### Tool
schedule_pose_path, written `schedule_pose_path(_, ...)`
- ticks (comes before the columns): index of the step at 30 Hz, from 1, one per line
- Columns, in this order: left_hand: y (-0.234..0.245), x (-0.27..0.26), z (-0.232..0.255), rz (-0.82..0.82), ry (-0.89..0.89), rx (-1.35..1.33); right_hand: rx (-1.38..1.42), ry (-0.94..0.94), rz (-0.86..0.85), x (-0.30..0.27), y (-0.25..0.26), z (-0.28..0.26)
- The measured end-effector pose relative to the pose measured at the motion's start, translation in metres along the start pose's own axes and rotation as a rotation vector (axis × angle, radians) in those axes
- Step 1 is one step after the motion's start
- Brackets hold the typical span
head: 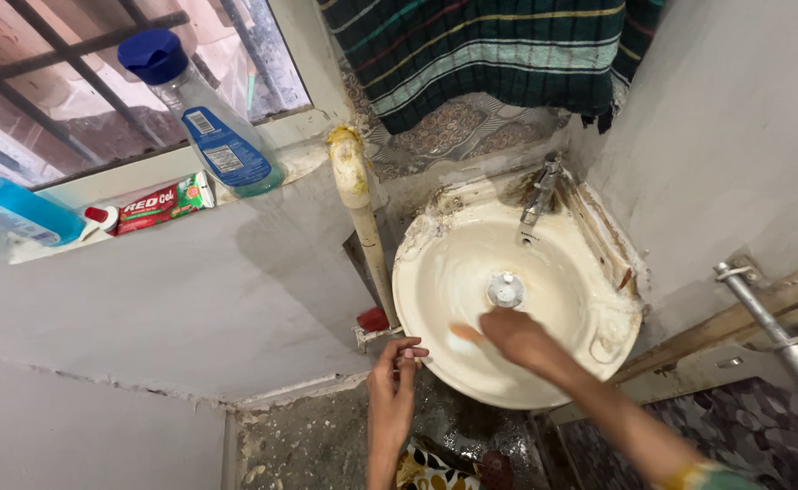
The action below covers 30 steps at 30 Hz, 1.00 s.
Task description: The person cleans a sink using a toothbrush and water, scrubbing the surface and rinsing it.
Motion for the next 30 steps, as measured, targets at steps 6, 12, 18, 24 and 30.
schedule_pose_path(6, -0.006, -0.002, 0.009, -0.024, -0.001, -0.015, 0.420, -0.137, 0.414, 0.019, 0.040, -0.015)
schedule_pose_path(12, 0.003, 0.000, -0.012, 0.010, -0.009, -0.049, 0.049, -0.059, -0.080, -0.031, 0.007, 0.006)
schedule_pose_path(18, -0.005, 0.014, -0.009, -0.013, 0.001, -0.057, 0.140, -0.042, 0.230, 0.024, 0.017, -0.014)
schedule_pose_path(24, -0.014, 0.036, 0.006, -0.089, -0.073, -0.064, 0.433, -0.142, 0.246, 0.013, 0.026, -0.010)
schedule_pose_path(30, -0.017, 0.077, -0.001, -0.177, -0.062, -0.094, 0.055, -0.157, -0.224, -0.046, 0.008, 0.028)
Point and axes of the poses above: each hand's wrist, its own x-axis towards the middle knuckle, its own y-axis out of the back of the hand, z = x × y, the point moved 9 cm from there along x, towards the middle knuckle, and after that the axes turned 5 degrees about -z, right-handed, at the moved point
